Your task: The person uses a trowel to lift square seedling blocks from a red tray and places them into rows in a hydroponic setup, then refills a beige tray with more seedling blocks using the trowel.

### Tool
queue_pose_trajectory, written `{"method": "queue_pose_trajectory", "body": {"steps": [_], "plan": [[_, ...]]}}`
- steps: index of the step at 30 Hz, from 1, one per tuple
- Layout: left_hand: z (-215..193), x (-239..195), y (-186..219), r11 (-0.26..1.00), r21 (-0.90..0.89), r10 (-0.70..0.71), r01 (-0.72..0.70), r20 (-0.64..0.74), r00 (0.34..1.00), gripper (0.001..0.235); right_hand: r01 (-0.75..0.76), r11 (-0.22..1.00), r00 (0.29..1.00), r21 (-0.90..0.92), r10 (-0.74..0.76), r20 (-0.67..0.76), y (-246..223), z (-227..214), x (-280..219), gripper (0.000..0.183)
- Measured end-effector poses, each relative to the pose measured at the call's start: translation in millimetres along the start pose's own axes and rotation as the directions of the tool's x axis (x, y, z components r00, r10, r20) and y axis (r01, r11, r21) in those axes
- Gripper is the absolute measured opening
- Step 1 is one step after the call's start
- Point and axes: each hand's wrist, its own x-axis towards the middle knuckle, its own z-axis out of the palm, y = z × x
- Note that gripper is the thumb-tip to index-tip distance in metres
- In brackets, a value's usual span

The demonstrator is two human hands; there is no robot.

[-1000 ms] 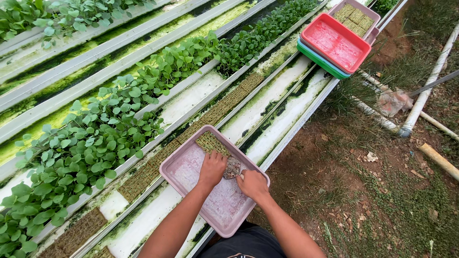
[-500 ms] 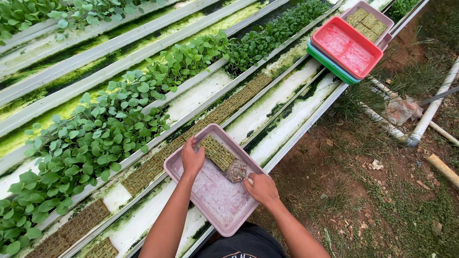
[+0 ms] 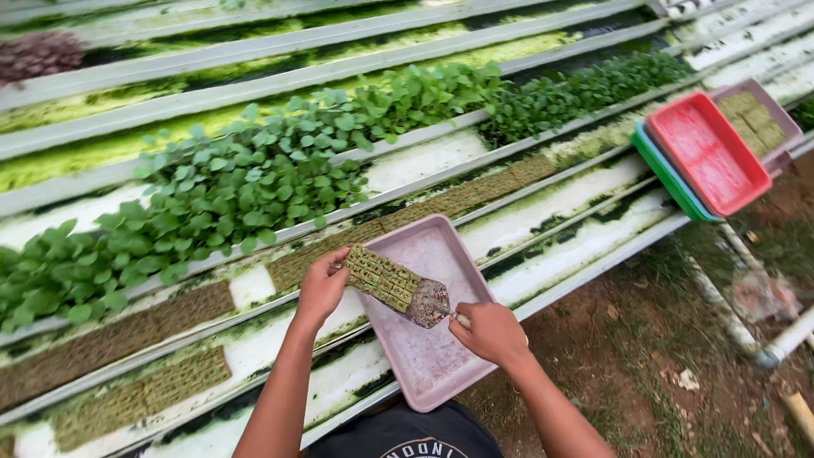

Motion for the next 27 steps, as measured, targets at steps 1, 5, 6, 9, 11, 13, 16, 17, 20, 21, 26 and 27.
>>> {"method": "queue_pose_trajectory", "body": {"steps": [1,5,6,9,11,13,16,17,20,21,26,27], "plan": [[-16.5,-6.8,-19.5,0.999,-0.023,-0.025,0.024,-0.04,0.999,0.07,0.043,0.999,0.999,-0.02,-0.043,0.023,-15.9,-8.0,5.9,0.042],[-82.9,-36.3,-97.0,0.976,-0.216,-0.002,-0.031,-0.149,0.989,0.081,0.243,0.953,0.969,-0.183,-0.227,0.101,-85.9,-19.0,42.1,0.043],[-96.1,-46.1,-115.5,0.967,-0.251,-0.003,-0.038,-0.163,0.987,0.088,0.297,0.928,0.953,-0.225,-0.275,0.125,-101.5,-16.5,50.8,0.043],[-129.7,-77.5,-152.0,0.974,-0.225,-0.042,-0.002,-0.19,0.981,0.095,0.44,0.846,0.897,-0.301,-0.398,0.193,-140.2,12.0,92.9,0.044],[-145.2,-87.7,-177.1,0.983,-0.182,-0.063,0.03,-0.181,0.981,0.101,0.51,0.79,0.86,-0.34,-0.459,0.222,-168.4,28.2,112.9,0.046],[-156.7,-92.0,-200.5,0.989,-0.133,-0.08,0.058,-0.167,0.983,0.107,0.568,0.733,0.823,-0.375,-0.512,0.247,-192.9,44.6,131.3,0.047],[-165.1,-92.8,-225.0,0.993,-0.091,-0.093,0.081,-0.141,0.986,0.112,0.629,0.682,0.777,-0.374,-0.564,0.278,-216.2,64.6,152.7,0.047],[-167.7,-92.9,-228.3,0.998,0.019,-0.061,0.064,-0.127,0.99,0.107,0.627,0.671,0.779,-0.396,-0.558,0.286,-220.3,69.8,157.8,0.051],[-174.0,-85.4,-240.1,0.972,0.228,-0.037,0.062,-0.115,0.993,0.096,0.627,0.656,0.778,-0.419,-0.548,0.306,-228.3,82.0,167.4,0.055],[-175.0,-79.6,-242.9,0.941,0.332,-0.035,0.07,-0.112,0.993,0.089,0.621,0.66,0.783,-0.423,-0.538,0.311,-228.2,84.4,169.5,0.055],[-173.4,-83.4,-208.2,0.804,0.583,0.148,-0.119,-0.003,0.989,0.082,0.627,0.661,0.779,-0.413,-0.544,0.312,-230.1,94.3,173.9,0.053],[-171.9,-80.1,-196.6,0.771,0.605,0.204,-0.2,0.062,0.977,0.082,0.625,0.667,0.78,-0.406,-0.542,0.311,-229.8,93.5,175.9,0.054]]}}
